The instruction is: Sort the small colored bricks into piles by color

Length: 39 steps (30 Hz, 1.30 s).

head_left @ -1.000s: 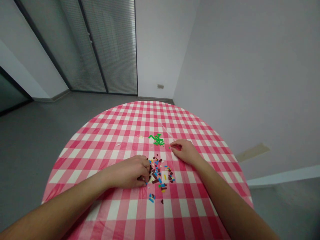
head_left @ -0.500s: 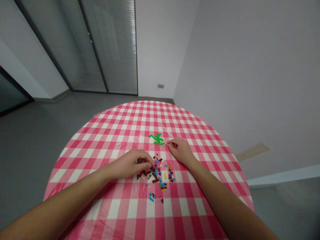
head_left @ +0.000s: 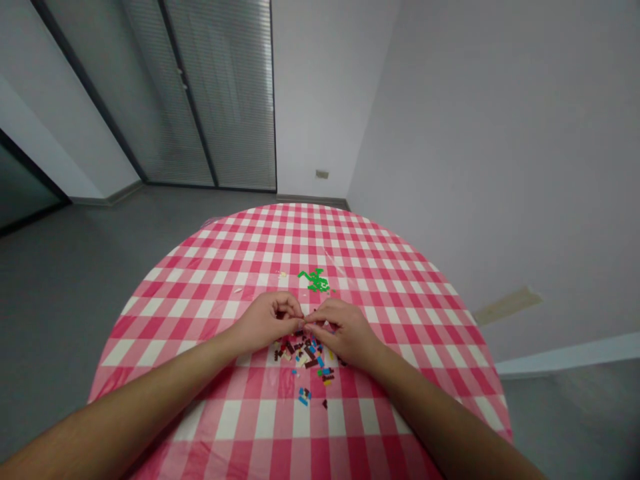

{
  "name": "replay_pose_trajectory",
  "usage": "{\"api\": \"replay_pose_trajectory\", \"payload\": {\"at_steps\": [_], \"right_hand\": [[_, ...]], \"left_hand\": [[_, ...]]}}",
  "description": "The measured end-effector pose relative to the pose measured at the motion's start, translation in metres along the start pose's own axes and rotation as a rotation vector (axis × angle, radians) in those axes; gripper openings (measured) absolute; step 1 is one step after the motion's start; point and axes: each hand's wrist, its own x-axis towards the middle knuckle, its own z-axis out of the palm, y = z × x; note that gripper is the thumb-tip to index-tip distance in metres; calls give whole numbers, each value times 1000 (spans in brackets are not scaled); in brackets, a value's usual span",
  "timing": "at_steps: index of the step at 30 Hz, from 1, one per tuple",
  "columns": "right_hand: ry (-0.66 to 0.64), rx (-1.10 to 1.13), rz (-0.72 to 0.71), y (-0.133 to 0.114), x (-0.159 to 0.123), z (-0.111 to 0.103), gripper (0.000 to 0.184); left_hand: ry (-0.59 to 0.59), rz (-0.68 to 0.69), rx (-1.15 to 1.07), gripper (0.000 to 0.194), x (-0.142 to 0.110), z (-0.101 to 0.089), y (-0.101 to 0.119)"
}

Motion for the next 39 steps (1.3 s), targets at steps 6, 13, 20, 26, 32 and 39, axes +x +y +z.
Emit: {"api": "replay_pose_trajectory", "payload": {"at_steps": [6, 13, 20, 26, 32, 39], "right_hand": [[186, -254, 298, 40, 0, -20, 13], [-3, -566, 454, 90, 3, -30, 22], [-57, -537, 370, 87, 4, -23, 20], [-39, -481, 316, 80, 4, -22, 20], [-91, -306, 227, 44, 5, -26, 18], [-616, -71, 101, -11, 0, -25, 8]], "left_hand": [[-141, -40, 31, 21, -1, -3, 1], [-257, -28, 241, 17, -7, -5, 0], [-395, 244, 503, 18, -7, -7, 9], [-545, 354, 555, 22, -8, -5, 5], [-573, 379, 643, 14, -9, -5, 4], [-575, 394, 641, 17, -8, -3, 5]]}}
